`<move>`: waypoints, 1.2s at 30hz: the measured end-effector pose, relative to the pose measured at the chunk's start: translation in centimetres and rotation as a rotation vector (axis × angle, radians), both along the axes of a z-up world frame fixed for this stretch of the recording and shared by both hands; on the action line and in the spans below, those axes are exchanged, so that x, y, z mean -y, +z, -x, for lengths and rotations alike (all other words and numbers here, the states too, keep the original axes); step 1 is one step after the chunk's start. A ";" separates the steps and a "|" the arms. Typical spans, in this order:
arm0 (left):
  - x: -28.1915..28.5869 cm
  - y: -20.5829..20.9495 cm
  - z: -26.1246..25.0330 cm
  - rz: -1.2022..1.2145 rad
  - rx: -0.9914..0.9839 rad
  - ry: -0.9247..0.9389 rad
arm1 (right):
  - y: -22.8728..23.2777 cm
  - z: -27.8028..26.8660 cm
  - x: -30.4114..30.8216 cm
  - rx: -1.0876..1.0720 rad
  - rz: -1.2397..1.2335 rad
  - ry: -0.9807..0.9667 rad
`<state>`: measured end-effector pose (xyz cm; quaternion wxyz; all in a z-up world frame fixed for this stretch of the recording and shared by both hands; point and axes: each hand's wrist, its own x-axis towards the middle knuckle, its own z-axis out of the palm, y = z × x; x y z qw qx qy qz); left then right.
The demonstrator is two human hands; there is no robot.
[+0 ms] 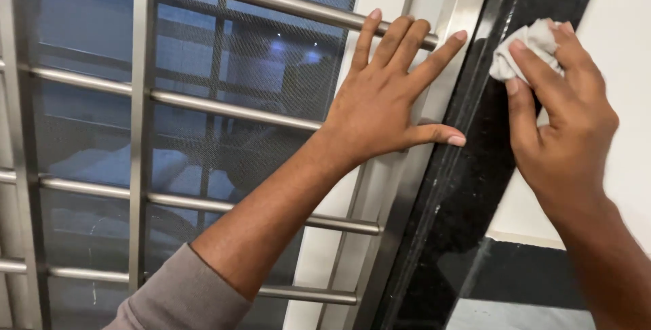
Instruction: The person wipes the horizontal metal bars and the vertical frame of a window grille using a white cloth. They systematically clean the bars from top to bottom and then move to the side frame, ensuring the surfaces are wiped down.
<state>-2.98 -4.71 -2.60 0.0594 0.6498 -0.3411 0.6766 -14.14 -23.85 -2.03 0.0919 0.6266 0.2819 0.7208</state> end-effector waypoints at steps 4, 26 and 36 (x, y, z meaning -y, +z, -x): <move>-0.7 0.3 0.9 -0.087 -0.027 0.070 | -1.0 -0.5 0.7 -0.039 -0.021 0.013; -0.6 -2.1 0.5 -0.330 -0.069 -0.166 | -3.3 1.2 -1.0 -0.057 -0.070 -0.171; -0.4 -1.9 1.3 -0.289 -0.102 0.010 | -6.2 -0.4 1.6 -0.132 -0.088 -0.121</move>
